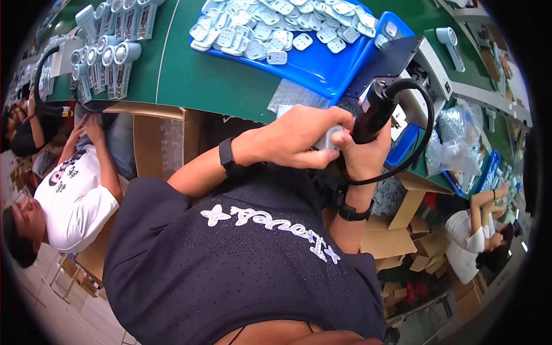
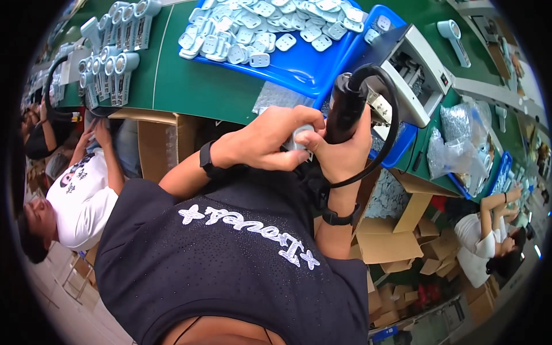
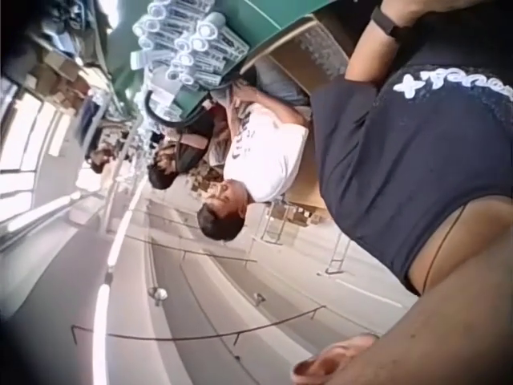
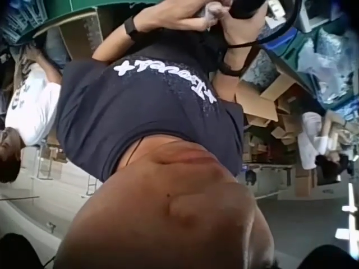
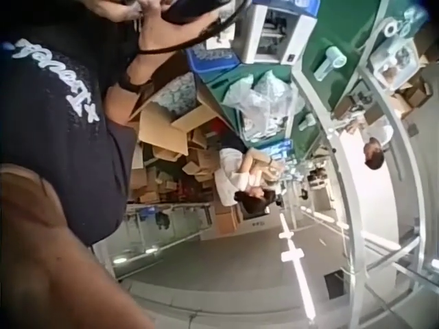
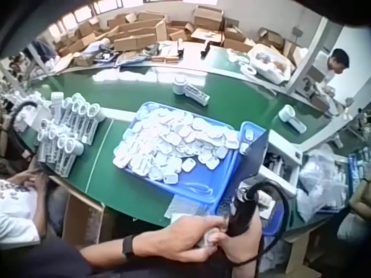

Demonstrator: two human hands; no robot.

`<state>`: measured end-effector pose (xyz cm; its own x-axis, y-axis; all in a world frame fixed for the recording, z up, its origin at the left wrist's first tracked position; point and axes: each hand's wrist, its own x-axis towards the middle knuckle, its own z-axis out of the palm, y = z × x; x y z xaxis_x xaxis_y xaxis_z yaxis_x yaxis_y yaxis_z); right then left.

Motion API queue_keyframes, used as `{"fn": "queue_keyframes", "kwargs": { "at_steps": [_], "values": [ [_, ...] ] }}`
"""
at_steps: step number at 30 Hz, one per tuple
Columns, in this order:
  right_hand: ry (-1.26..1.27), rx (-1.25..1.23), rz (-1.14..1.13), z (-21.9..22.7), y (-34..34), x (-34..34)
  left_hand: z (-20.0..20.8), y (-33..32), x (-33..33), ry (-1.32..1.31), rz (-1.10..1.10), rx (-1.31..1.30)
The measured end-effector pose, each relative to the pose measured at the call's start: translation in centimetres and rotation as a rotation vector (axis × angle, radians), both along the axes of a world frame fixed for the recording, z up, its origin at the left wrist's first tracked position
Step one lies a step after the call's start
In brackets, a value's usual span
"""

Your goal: The person picks up a fan base and a back cover, fits them together, and uses a power screwdriver to fasten them. They then place the completed unit onto the table and repeat the process with another fan.

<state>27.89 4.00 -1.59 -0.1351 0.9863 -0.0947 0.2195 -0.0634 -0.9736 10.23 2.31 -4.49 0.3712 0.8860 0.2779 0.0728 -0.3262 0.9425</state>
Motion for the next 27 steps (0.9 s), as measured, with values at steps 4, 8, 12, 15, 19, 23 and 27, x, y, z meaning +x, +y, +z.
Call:
{"fn": "queue_keyframes", "kwargs": {
  "at_steps": [4,8,12,15,19,23,27],
  "values": [
    [0.356,0.159,-0.162,0.7,0.6,0.6,-1.3,0.9,0.0,-0.032,-0.006,-0.017],
    [0.378,0.586,-0.276,4.8,4.1,2.0,-1.7,1.0,-0.1,-0.098,-0.005,0.013],
    [0.264,0.636,-0.371,3.7,6.4,2.7,-1.7,1.5,0.5,-0.133,-0.024,0.086],
    [0.29,0.515,-0.352,3.1,5.9,3.4,-1.7,1.4,0.8,-0.133,-0.011,0.105],
    [0.635,0.384,-0.229,5.7,2.6,3.0,-1.0,2.2,0.7,-0.114,-0.047,0.084],
    [0.743,0.439,-0.012,9.3,0.9,2.0,-1.0,2.3,0.6,-0.069,-0.118,0.048],
    [0.779,0.402,0.103,9.6,1.0,1.3,-1.3,2.1,0.9,-0.081,-0.088,0.061]
  ]
}}
